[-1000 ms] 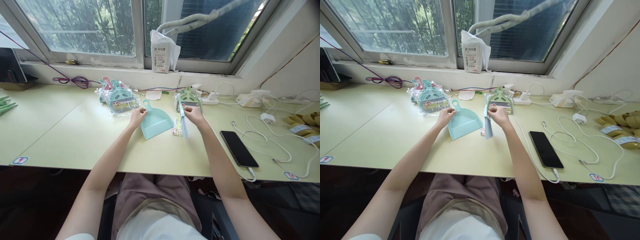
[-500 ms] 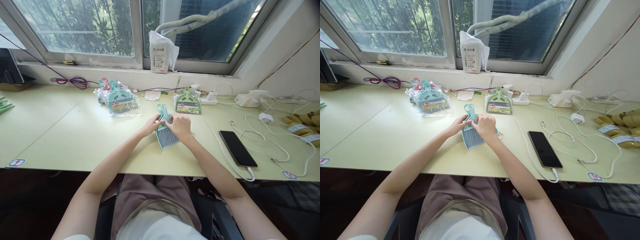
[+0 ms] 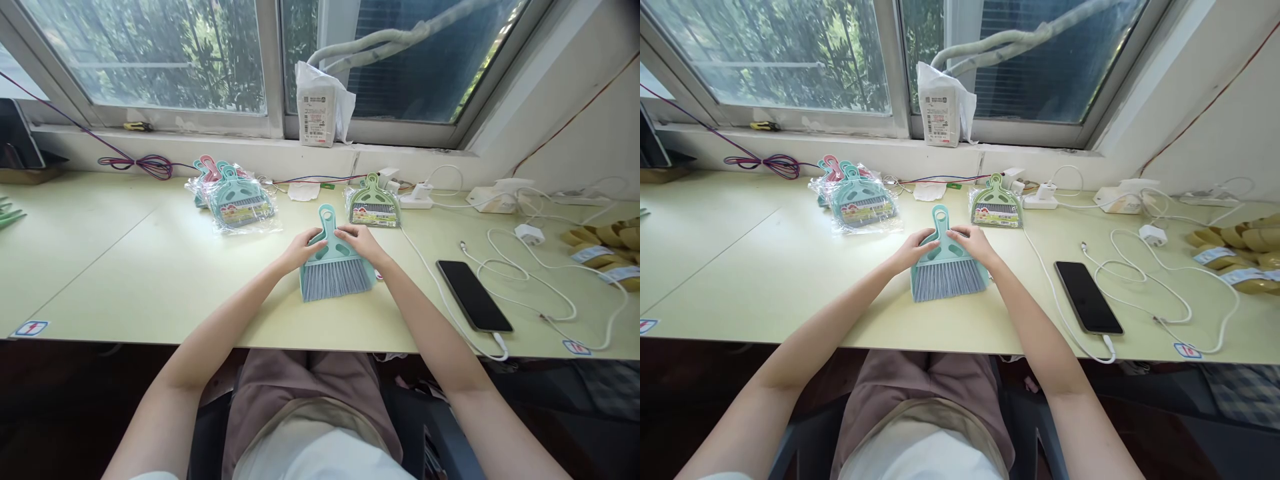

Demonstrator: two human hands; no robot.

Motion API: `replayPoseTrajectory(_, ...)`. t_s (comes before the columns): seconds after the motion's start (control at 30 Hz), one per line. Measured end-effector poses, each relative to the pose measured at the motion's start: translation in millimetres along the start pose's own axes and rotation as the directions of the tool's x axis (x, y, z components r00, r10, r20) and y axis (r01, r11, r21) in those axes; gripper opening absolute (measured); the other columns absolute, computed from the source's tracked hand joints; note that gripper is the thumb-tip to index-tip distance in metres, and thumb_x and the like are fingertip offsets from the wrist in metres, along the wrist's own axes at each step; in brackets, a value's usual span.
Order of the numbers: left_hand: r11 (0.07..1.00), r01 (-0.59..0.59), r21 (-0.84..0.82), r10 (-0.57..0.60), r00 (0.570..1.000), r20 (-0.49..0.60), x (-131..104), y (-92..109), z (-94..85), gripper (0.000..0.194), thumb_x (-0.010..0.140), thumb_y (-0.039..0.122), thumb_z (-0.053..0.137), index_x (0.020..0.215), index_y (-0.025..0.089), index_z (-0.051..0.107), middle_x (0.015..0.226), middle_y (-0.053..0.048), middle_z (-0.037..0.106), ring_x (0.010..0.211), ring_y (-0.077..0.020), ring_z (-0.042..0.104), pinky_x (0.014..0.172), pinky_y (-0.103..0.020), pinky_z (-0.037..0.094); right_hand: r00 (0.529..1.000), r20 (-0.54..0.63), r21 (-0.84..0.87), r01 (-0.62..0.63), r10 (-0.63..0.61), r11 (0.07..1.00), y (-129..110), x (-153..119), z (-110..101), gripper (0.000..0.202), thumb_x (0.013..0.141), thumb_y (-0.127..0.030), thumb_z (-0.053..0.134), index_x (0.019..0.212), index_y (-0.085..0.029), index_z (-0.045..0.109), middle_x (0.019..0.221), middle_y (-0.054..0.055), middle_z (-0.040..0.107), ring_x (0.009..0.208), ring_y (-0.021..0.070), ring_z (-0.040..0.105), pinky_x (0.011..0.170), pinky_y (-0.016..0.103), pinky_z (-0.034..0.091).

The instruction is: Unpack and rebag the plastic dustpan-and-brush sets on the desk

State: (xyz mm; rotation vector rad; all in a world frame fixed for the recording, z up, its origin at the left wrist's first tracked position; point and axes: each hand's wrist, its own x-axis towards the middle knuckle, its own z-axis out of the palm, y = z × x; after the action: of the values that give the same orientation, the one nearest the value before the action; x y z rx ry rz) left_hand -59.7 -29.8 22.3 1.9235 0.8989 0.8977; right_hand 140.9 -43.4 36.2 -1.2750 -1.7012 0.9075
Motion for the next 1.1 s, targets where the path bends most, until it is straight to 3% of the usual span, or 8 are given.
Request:
replayPoseTrajectory(0.13, 0.998, 0.013, 0.067, -0.012, 1.0, -0.013, -0.1, 1.2, -0.3, 0.039, 0.082, 0.048, 0.054, 0.103, 0.016, 0.064, 0.102, -0.007, 0.068, 0.092, -0.0224, 0.061, 0.078, -0.031, 0.048, 1.0, -0.024, 0.072, -0.018, 0.02, 0.997, 0.3, -1.7, 4.4, 0.046, 0.069, -0.057, 0.073, 0.094, -0.019, 0.074, 0.098, 0.007, 0.075, 0.095, 0.0248, 0.067, 0.082, 0.036, 0.054)
replayPoseTrajectory(0.3, 0.992, 0.013, 0.126, -0.01, 1.0, -0.027, -0.4, 2.4, 0.5, 0.033, 0.083, 0.047, 0.052, 0.092, 0.017, 0.064, 0.086, -0.004, 0.065, 0.078, -0.018, 0.056, 0.069, -0.028, 0.043, 0.998, -0.053, 0.065, -0.033, 0.037, 0.997, 6.4, -0.1, 6.8, 0.045, 0.067, -0.056, 0.076, 0.091, -0.019, 0.074, 0.096, 0.007, 0.076, 0.091, 0.0241, 0.069, 0.079, 0.035, 0.056)
replayPoseTrajectory(0.47, 0.99, 0.006, 0.142, -0.001, 0.999, -0.032, -1.3, 6.2, 0.5, 0.033, 0.084, 0.048, 0.05, 0.071, 0.018, 0.054, 0.064, 0.001, 0.046, 0.063, -0.0127, 0.04, 0.058, -0.025, 0.031, 0.985, -0.151, -0.014, -0.08, 0.077, 0.997, 13.8, 3.2, 10.4, 0.04, 0.068, -0.054, 0.077, 0.087, -0.019, 0.075, 0.087, 0.005, 0.076, 0.086, 0.0236, 0.071, 0.078, 0.034, 0.056)
replayPoseTrajectory(0.63, 0.995, -0.001, 0.102, 0.003, 1.0, -0.016, -1.8, 7.2, 0.2, 0.038, 0.083, 0.05, 0.05, 0.063, 0.018, 0.046, 0.059, 0.004, 0.034, 0.058, -0.0102, 0.03, 0.055, -0.025, 0.023, 0.98, -0.181, -0.049, -0.095, 0.085, 0.994, 16.3, 3.4, 13.2, 0.036, 0.069, -0.053, 0.075, 0.083, -0.019, 0.074, 0.083, 0.005, 0.076, 0.083, 0.0231, 0.071, 0.075, 0.032, 0.055)
replayPoseTrajectory(0.8, 0.998, 0.013, 0.068, -0.012, 1.0, -0.008, -2.3, 8.1, -0.2, 0.037, 0.082, 0.05, 0.053, 0.068, 0.016, 0.056, 0.06, 0.003, 0.041, 0.059, -0.0105, 0.036, 0.056, -0.025, 0.027, 0.975, -0.202, -0.038, -0.098, 0.089, 0.994, 18.5, 3.7, 15.1, 0.037, 0.068, -0.053, 0.076, 0.084, -0.019, 0.074, 0.084, 0.005, 0.075, 0.084, 0.0226, 0.07, 0.073, 0.031, 0.054)
replayPoseTrajectory(0.93, 0.994, 0.105, -0.012, -0.105, 0.994, 0.006, -2.3, 6.7, -4.8, 0.032, 0.079, 0.047, 0.059, 0.087, 0.016, 0.066, 0.08, -0.001, 0.062, 0.073, -0.0144, 0.054, 0.065, -0.025, 0.039, 0.986, -0.14, 0.033, -0.089, 0.093, 0.995, 17.4, 3.5, 16.5, 0.043, 0.068, -0.056, 0.075, 0.086, -0.017, 0.073, 0.088, 0.006, 0.075, 0.084, 0.0217, 0.069, 0.074, 0.03, 0.053)
replayPoseTrajectory(1.03, 0.964, 0.243, -0.104, -0.228, 0.964, 0.136, -1.6, 0.1, -9.3, 0.04, 0.069, 0.04, 0.072, 0.103, 0.019, 0.067, 0.101, -0.003, 0.068, 0.091, -0.0202, 0.062, 0.077, -0.029, 0.046, 0.989, -0.027, 0.112, -0.144, 0.148, 0.983, 19.2, 5.3, 7.2, 0.049, 0.08, -0.061, 0.061, 0.091, -0.015, 0.072, 0.093, 0.008, 0.075, 0.083, 0.02, 0.069, 0.071, 0.029, 0.053)
replayPoseTrajectory(1.1, 0.94, 0.302, -0.156, -0.277, 0.947, 0.166, -0.2, -7.3, -11.3, 0.045, 0.063, 0.036, 0.078, 0.104, 0.019, 0.068, 0.105, -0.005, 0.069, 0.097, -0.0232, 0.063, 0.082, -0.031, 0.048, 0.98, -0.015, 0.089, -0.196, 0.198, 0.977, 25.0, 8.1, -7.8, 0.048, 0.089, -0.058, 0.049, 0.098, -0.016, 0.072, 0.099, 0.009, 0.075, 0.082, 0.0186, 0.069, 0.07, 0.028, 0.052)
